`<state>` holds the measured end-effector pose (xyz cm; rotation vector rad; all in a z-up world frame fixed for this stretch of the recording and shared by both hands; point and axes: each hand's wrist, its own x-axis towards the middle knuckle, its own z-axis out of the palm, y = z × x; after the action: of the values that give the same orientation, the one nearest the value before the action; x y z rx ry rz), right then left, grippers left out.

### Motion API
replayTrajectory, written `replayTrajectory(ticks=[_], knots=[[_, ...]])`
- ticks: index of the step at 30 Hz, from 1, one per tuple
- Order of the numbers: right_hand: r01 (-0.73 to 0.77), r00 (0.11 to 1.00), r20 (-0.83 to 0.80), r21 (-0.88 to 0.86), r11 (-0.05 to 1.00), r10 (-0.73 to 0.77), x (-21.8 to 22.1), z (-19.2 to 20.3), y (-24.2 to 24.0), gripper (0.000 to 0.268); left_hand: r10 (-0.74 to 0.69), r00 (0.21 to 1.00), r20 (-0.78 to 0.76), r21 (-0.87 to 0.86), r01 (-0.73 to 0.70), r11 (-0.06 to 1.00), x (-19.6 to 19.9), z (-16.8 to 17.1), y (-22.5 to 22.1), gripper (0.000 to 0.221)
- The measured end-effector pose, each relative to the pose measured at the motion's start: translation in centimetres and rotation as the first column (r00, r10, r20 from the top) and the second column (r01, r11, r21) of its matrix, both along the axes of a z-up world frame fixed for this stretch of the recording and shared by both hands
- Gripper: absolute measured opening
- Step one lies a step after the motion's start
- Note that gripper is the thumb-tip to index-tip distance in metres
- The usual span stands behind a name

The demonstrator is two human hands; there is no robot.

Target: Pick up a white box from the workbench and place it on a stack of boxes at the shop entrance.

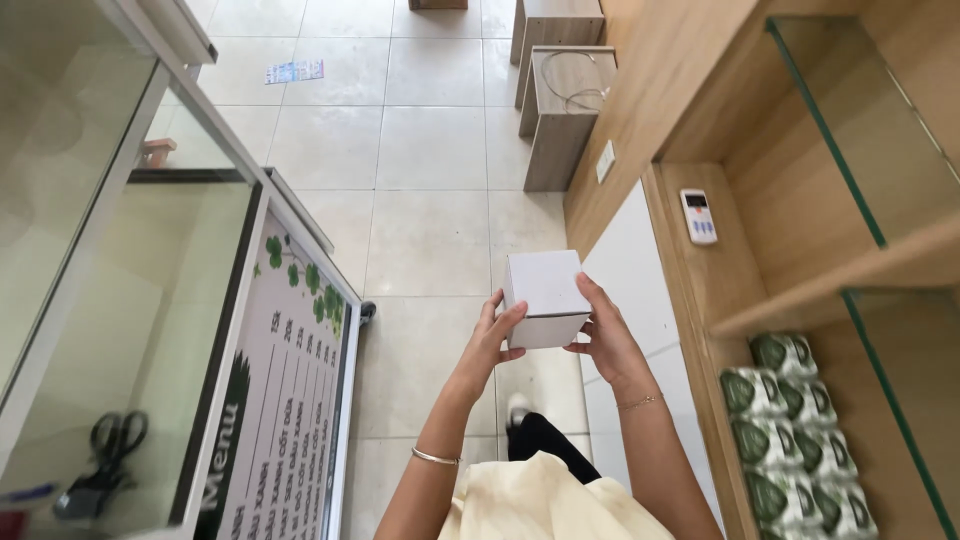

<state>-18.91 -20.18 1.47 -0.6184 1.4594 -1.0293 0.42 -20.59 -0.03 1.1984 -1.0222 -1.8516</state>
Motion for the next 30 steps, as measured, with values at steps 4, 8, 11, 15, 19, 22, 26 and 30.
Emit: replayTrajectory(ticks=[4,8,11,15,19,22,26,30], knots=[[-0.028,1.0,-0.007,-0.004,1.0,0.028,-1.1,-1.6,-9.4,0.084,0.039,0.999,0.008,0.016,-0.039,0.999,-0.8,-1.0,-8.7,0.114],[-0.095,0.995,0.005,-0.019,0.995,0.095,-2.6,-2.4,-20.4,0.086,0.095,0.995,0.007,-0.014,-0.095,0.995,-2.0,-1.0,-18.5,0.114],[-0.132,0.991,0.012,-0.029,0.991,0.132,-3.5,-1.3,-28.7,0.086,0.146,0.989,0.011,-0.025,-0.146,0.989,-3.1,-0.2,-26.1,0.112],[-0.192,0.981,0.0,-0.028,0.981,0.192,-4.7,0.8,-38.7,0.084,0.203,0.979,0.012,-0.048,-0.202,0.978,-4.7,1.6,-35.1,0.11],[-0.198,0.98,-0.007,-0.02,0.98,0.198,-5.9,-0.2,-46.8,0.084,0.236,0.972,0.006,-0.022,-0.236,0.971,-5.5,1.3,-42.4,0.109],[-0.216,0.976,0.003,-0.004,0.976,0.216,-6.3,-1.2,-52.2,0.083,0.233,0.972,0.005,-0.008,-0.233,0.972,-5.9,0.0,-47.8,0.108],[-0.19,0.982,0.026,0.036,0.981,0.189,-6.3,-3.2,-60.5,0.08,0.211,0.977,0.02,0.04,-0.211,0.977,-5.5,-1.5,-56.2,0.107],[-0.16,0.987,0.025,0.05,0.986,0.159,-4.9,-3.6,-70.0,0.08,0.179,0.984,0.013,0.043,-0.179,0.983,-4.3,-2.0,-66.6,0.108]])
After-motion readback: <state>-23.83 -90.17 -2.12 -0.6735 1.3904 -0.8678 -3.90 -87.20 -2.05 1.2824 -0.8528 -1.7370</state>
